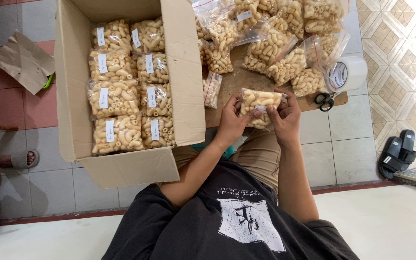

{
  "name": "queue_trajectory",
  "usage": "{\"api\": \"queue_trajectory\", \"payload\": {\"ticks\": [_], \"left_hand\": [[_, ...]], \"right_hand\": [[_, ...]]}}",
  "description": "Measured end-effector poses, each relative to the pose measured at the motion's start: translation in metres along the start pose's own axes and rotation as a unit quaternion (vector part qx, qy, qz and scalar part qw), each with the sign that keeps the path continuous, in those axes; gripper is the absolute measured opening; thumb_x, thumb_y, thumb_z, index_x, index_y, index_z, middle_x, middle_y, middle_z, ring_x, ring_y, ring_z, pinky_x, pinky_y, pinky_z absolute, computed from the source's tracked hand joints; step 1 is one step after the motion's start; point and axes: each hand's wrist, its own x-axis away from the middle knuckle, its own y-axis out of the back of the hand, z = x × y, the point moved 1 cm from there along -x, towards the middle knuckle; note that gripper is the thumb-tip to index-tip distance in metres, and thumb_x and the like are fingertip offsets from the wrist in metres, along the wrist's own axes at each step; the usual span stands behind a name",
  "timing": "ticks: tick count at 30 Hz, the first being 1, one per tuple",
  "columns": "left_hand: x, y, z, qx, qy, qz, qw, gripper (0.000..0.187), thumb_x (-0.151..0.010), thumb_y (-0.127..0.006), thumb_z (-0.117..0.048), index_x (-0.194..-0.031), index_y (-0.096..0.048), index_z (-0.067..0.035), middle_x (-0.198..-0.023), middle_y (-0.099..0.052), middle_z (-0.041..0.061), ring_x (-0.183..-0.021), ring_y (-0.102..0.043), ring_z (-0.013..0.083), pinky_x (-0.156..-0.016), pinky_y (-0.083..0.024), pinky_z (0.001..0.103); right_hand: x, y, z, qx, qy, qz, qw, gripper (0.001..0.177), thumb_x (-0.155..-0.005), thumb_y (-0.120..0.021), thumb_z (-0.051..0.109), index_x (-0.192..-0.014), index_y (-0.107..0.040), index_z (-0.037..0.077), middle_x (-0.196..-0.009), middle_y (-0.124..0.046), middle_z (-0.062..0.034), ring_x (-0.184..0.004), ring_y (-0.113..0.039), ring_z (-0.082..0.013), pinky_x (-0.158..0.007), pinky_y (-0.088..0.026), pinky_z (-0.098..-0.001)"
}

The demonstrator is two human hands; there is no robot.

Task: Packing and organizing small plastic bags of snacks into a cardboard box.

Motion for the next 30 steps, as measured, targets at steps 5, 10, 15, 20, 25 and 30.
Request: {"api": "queue_trajectory", "payload": {"ticks": [5, 10, 15, 20, 25, 30], "left_hand": [[0.001, 0.005, 0.015, -0.02, -0.01, -0.015, 1.0, 0.042, -0.093, -0.084, -0.019, -0.123, -0.059, -0.001, -0.109, -0.073, 0.015, -0.101, -0.069, 0.0181, -0.085, -0.064, 0.038], [0.005, -0.002, 0.004, -0.036, -0.02, -0.014, 0.999, 0.042, -0.095, -0.082, -0.022, -0.123, -0.058, 0.0, -0.11, -0.07, 0.013, -0.103, -0.065, 0.0176, -0.089, -0.06, 0.04], [0.009, -0.011, -0.016, -0.03, -0.028, -0.015, 0.999, 0.049, -0.096, -0.081, -0.021, -0.132, -0.053, -0.003, -0.113, -0.069, 0.016, -0.106, -0.065, 0.0202, -0.09, -0.059, 0.042], [0.01, -0.011, 0.0, -0.048, -0.038, -0.041, 0.997, 0.043, -0.095, -0.081, -0.023, -0.124, -0.057, -0.003, -0.11, -0.07, 0.016, -0.105, -0.065, 0.0198, -0.087, -0.059, 0.042], [0.022, -0.022, -0.01, -0.068, -0.041, -0.069, 0.994, 0.04, -0.096, -0.08, -0.026, -0.12, -0.056, -0.005, -0.112, -0.068, 0.015, -0.111, -0.063, 0.0212, -0.089, -0.057, 0.043], [0.036, -0.033, -0.03, -0.08, -0.043, -0.056, 0.994, 0.049, -0.098, -0.076, -0.029, -0.13, -0.05, -0.002, -0.12, -0.06, 0.02, -0.12, -0.059, 0.0297, -0.097, -0.053, 0.053]], "right_hand": [[-0.001, 0.001, -0.006, 0.001, -0.004, 0.019, 1.0, 0.054, -0.093, -0.081, 0.018, -0.137, -0.055, 0.001, -0.105, -0.072, -0.0155, -0.094, -0.068, -0.0154, -0.077, -0.062, -0.032], [-0.001, -0.001, 0.002, 0.01, -0.009, 0.01, 1.0, 0.048, -0.093, -0.08, 0.009, -0.134, -0.058, -0.001, -0.104, -0.073, -0.0136, -0.092, -0.07, -0.0145, -0.079, -0.063, -0.0311], [0.001, -0.002, 0.006, -0.009, -0.004, 0.001, 1.0, 0.043, -0.092, -0.081, 0.012, -0.128, -0.062, -0.002, -0.099, -0.073, -0.0156, -0.087, -0.07, -0.015, -0.072, -0.064, -0.0315], [0.002, -0.001, 0.008, -0.014, 0.021, 0.003, 1.0, 0.043, -0.091, -0.083, 0.016, -0.125, -0.064, -0.002, -0.101, -0.071, -0.0157, -0.093, -0.068, -0.0165, -0.077, -0.062, -0.0347], [0.002, 0.002, 0.006, -0.018, 0.023, 0.0, 1.0, 0.041, -0.09, -0.084, 0.014, -0.123, -0.066, -0.002, -0.099, -0.07, -0.013, -0.091, -0.066, -0.0154, -0.072, -0.06, -0.0322], [0.001, 0.006, 0.005, -0.022, 0.019, -0.016, 0.999, 0.048, -0.092, -0.083, 0.012, -0.132, -0.061, -0.003, -0.098, -0.07, -0.012, -0.088, -0.07, -0.0148, -0.066, -0.061, -0.028]]}}
